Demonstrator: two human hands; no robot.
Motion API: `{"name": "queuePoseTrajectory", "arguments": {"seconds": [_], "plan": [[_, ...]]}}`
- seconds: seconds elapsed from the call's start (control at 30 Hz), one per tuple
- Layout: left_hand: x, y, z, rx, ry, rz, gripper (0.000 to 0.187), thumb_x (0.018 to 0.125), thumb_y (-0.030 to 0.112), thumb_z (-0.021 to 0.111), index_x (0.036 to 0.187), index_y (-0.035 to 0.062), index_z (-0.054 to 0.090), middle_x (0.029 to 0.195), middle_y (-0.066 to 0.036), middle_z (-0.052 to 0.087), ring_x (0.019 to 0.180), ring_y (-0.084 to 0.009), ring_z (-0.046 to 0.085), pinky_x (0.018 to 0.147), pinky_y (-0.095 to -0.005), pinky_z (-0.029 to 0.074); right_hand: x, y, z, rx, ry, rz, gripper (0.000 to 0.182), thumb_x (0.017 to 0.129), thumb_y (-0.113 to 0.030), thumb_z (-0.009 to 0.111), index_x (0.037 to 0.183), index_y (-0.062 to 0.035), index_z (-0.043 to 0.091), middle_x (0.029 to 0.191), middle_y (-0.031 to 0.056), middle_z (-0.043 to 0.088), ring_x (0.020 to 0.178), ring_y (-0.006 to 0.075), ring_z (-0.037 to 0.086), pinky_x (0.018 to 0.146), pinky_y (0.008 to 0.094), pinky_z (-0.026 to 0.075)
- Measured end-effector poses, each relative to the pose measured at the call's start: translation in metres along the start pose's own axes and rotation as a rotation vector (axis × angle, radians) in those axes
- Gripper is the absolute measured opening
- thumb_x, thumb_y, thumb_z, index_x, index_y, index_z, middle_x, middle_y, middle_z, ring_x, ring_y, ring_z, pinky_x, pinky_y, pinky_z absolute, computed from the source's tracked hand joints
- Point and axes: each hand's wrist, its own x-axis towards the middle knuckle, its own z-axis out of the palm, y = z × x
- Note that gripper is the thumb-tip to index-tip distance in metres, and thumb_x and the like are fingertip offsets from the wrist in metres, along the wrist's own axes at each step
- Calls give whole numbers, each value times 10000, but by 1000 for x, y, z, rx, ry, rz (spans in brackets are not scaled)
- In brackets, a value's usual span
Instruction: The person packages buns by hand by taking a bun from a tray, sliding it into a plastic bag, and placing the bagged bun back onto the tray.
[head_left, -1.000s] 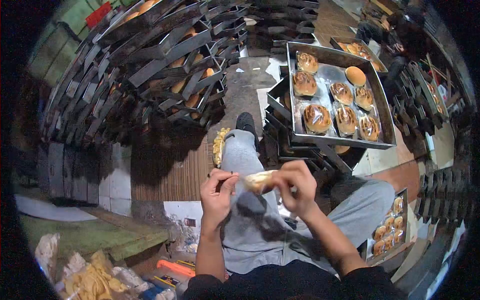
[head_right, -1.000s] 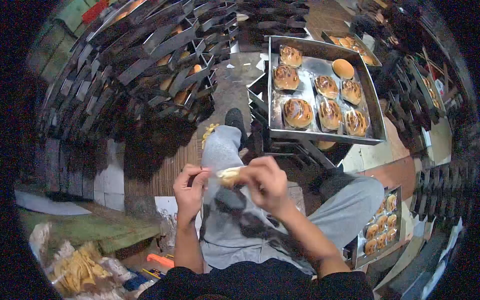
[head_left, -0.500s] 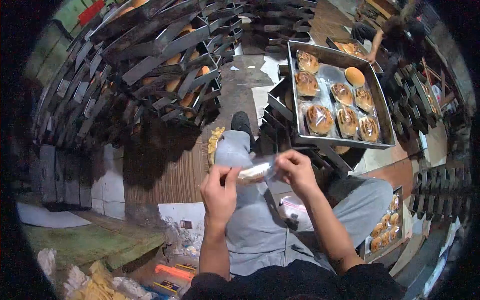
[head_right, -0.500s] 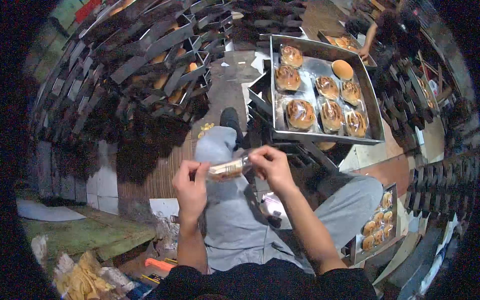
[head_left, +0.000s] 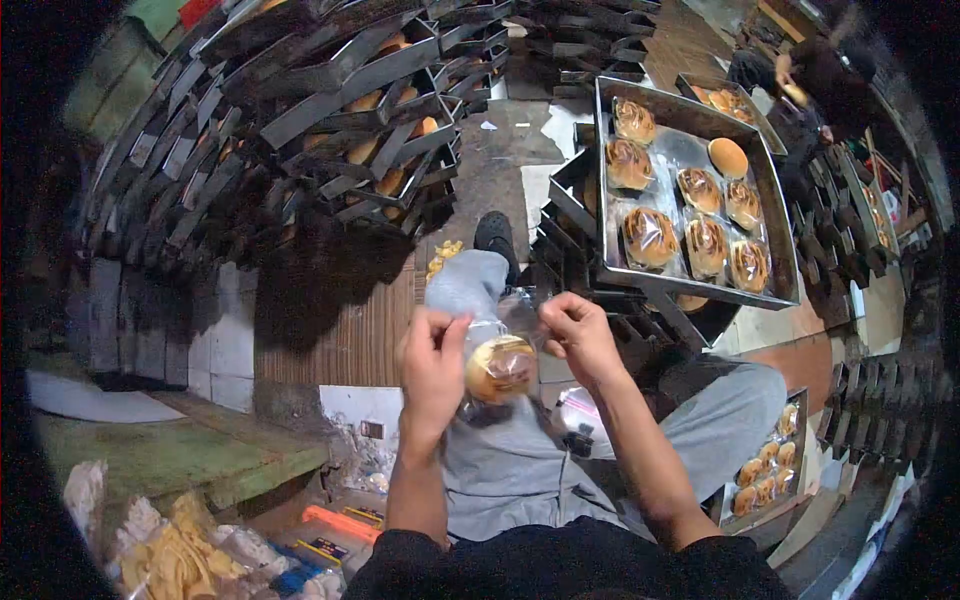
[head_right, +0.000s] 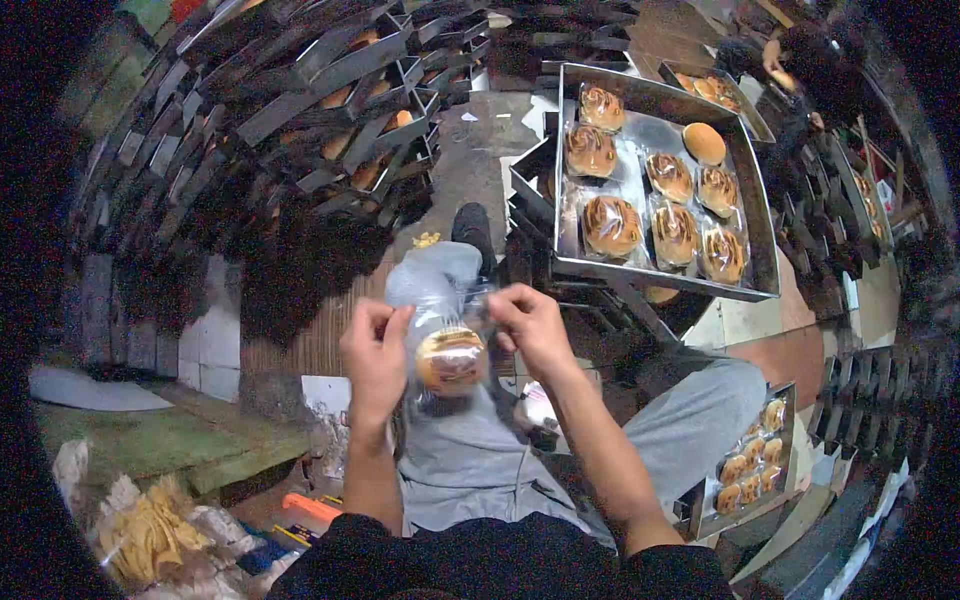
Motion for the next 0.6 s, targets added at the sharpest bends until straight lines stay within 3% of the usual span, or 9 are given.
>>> {"name": "queuePoseTrajectory", "arguments": {"seconds": [0.1, 0.17, 0.2, 0.3, 0.37, 0.43, 0.5, 0.53, 0.6], "plan": [[-28, -9, -25, 152, -42, 25, 249, 960, 153, 756, 853, 12, 581, 690, -34, 599, 653, -80, 506, 594, -276, 432, -25, 34, -9, -30, -32, 116, 140, 1008, -148, 684, 930, -37, 652, 784, 49, 648, 504, 111, 551, 480, 258, 424], [-52, -29, -39, 14, -80, -216, 276, 976, 197, 746, 820, 35, 586, 687, -4, 589, 628, -72, 503, 556, -265, 410, -38, 70, -7, 115, -52, 264, 168, 1031, -177, 649, 931, -43, 634, 770, 58, 641, 491, 139, 561, 461, 271, 430], [-61, -41, -48, -13, -205, -441, 184, 999, 178, 715, 1003, 27, 611, 740, -35, 636, 659, -105, 595, 595, -252, 493, -45, 77, -2, 277, -27, 372, 190, 1038, -206, 639, 937, -45, 617, 742, 50, 619, 486, 153, 562, 450, 276, 434], [-83, -43, -42, -289, -209, -880, 242, 1004, 164, 696, 1158, 26, 571, 839, -79, 650, 678, -131, 637, 595, -262, 571, -50, 107, -4, 354, 6, 442, 210, 1032, -225, 650, 1007, -17, 639, 779, 55, 618, 496, 151, 561, 428, 277, 432], [-94, -21, -17, -379, -237, -858, 345, 1004, 157, 687, 1262, 20, 504, 1005, -127, 643, 723, -162, 662, 592, -288, 625, -53, 100, -6, 158, 69, 342, 244, 1025, -250, 665, 1084, -15, 629, 853, 63, 637, 594, 148, 605, 492, 269, 476], [-104, -12, 9, -423, -126, -551, 294, 963, 126, 720, 1187, 29, 555, 1128, -157, 605, 932, -221, 665, 662, -290, 641, -53, 78, -13, -55, 141, 226, 303, 1019, -275, 680, 1160, -14, 619, 926, 71, 656, 692, 145, 649, 555, 262, 519], [-104, -21, 19, 388, -362, 234, 323, 829, 57, 805, 1113, 77, 652, 1244, -169, 510, 1252, -338, 497, 1020, -465, 514, -60, 44, -21, 190, 66, 46, 483, 983, -282, 736, 1349, -28, 549, 1145, 93, 655, 947, 150, 669, 765, 287, 571], [-102, -4, 28, 330, -354, 333, 352, 830, 60, 804, 1146, 83, 649, 1257, -170, 499, 1251, -362, 494, 1059, -490, 460, -64, 29, -19, 27, 6, -122, 640, 946, -273, 783, 1459, -41, 479, 1330, 116, 600, 1109, 169, 644, 940, 332, 551], [-104, 8, 44, 144, -304, 450, 438, 846, 142, 803, 1248, 108, 632, 1333, -179, 488, 1296, -414, 466, 1121, -515, 386, -74, -23, -24, -114, 73, -242, 658, 936, -268, 792, 1460, -26, 476, 1321, 118, 612, 1109, 174, 651, 943, 342, 556]]}}
